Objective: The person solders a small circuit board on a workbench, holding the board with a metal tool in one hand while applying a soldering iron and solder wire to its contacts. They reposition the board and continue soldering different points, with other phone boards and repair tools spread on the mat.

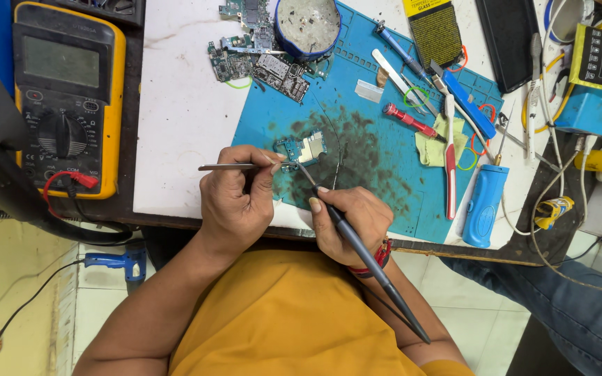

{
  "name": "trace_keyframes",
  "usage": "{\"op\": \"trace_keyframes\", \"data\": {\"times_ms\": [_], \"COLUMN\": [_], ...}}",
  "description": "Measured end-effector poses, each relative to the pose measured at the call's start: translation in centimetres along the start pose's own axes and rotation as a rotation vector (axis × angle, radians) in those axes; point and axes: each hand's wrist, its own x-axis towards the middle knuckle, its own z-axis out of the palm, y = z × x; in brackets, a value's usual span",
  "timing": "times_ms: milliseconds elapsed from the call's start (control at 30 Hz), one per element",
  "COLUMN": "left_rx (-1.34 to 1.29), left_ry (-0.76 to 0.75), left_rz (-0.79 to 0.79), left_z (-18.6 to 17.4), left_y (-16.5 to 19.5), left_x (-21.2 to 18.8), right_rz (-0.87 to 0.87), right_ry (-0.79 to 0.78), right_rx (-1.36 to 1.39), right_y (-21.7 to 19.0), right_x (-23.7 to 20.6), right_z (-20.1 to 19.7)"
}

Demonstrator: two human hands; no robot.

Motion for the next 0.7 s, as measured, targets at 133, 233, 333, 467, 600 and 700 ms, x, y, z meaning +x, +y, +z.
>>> {"op": "trace_keyframes", "data": {"times_ms": [133, 233, 333, 467, 600, 700], "left_rx": [0.01, 0.011, 0.009, 0.012, 0.002, 0.016], "left_ry": [-0.005, -0.006, -0.011, -0.004, -0.004, -0.003], "left_rz": [-0.005, -0.01, -0.016, -0.009, 0.002, 0.002], "left_z": [-0.02, -0.02, -0.03, -0.01, 0.0, -0.09], "left_y": [-0.06, -0.09, -0.1, -0.02, -0.05, -0.03], "left_x": [0.06, 0.08, 0.13, 0.05, 0.1, 0.1], "right_rz": [-0.011, 0.003, -0.004, 0.009, 0.015, 0.006], "right_ry": [-0.003, -0.001, -0.017, 0.005, 0.0, -0.007], "right_rx": [0.001, 0.0, 0.001, 0.007, 0.015, 0.022], "right_y": [0.02, 0.03, -0.02, -0.04, -0.08, -0.09], "right_x": [0.03, 0.04, -0.01, -0.03, -0.06, 0.0], "right_z": [0.04, 0.0, -0.04, -0.02, -0.15, -0.12]}}
